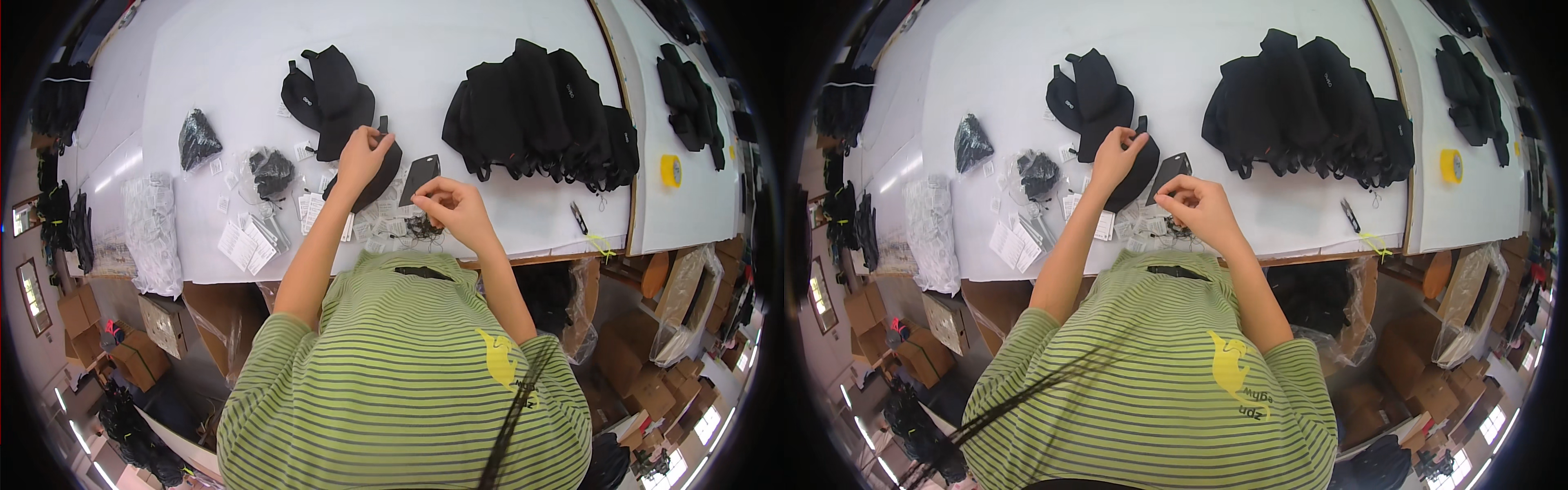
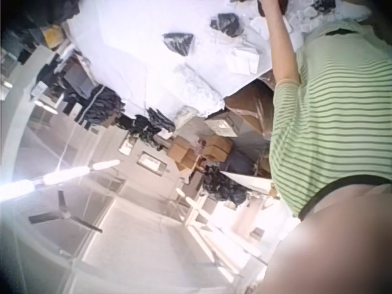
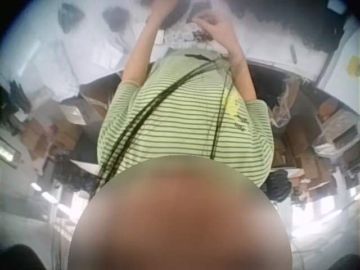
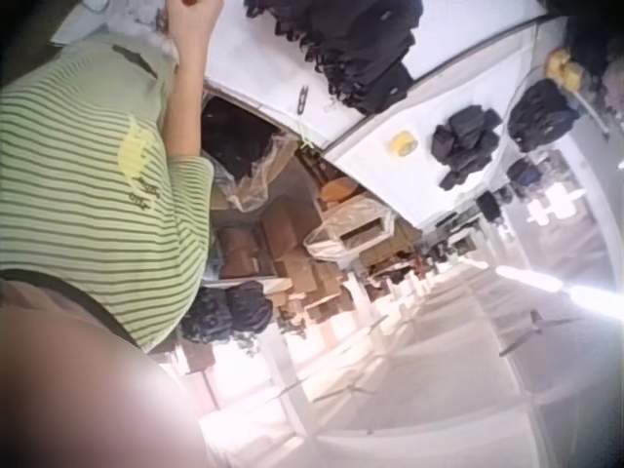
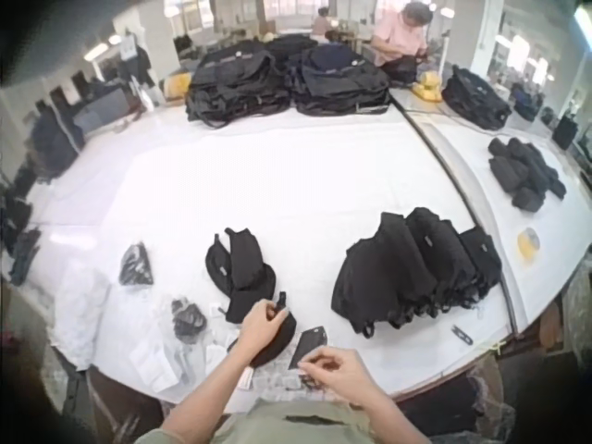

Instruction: Assembling waist packs by inserting instructions and tags into black bags and stacking them.

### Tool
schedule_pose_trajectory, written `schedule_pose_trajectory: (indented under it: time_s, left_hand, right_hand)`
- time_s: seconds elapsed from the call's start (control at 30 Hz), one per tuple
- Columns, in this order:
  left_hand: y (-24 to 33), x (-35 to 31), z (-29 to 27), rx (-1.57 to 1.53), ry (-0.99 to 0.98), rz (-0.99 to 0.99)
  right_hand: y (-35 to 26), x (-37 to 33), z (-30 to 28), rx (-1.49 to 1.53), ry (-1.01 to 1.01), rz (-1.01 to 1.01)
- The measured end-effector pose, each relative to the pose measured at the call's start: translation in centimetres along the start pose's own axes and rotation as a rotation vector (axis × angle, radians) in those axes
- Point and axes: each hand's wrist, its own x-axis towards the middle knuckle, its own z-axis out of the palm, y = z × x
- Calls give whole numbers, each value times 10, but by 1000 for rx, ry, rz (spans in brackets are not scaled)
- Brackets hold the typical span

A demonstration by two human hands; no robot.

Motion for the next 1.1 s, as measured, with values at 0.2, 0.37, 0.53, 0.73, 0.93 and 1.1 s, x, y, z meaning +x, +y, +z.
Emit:
schedule_pose_trajectory:
  time_s: [0.2,0.37,0.53,0.73,0.93,1.1]
  left_hand:
    - [-23,29,29,572,148,89]
    - [39,-39,23,261,-51,402]
    - [63,-132,-8,207,-88,554]
    - [56,-205,-28,235,284,95]
    - [33,-228,-27,-112,290,-90]
    - [38,-229,-25,-246,427,23]
  right_hand:
    - [-5,-14,-15,27,93,-19]
    - [12,-31,-27,36,262,-38]
    - [31,-35,-7,-220,233,-148]
    - [31,-45,40,-459,-28,-205]
    - [49,-47,61,-647,-80,-586]
    - [32,-51,63,-513,-120,-285]
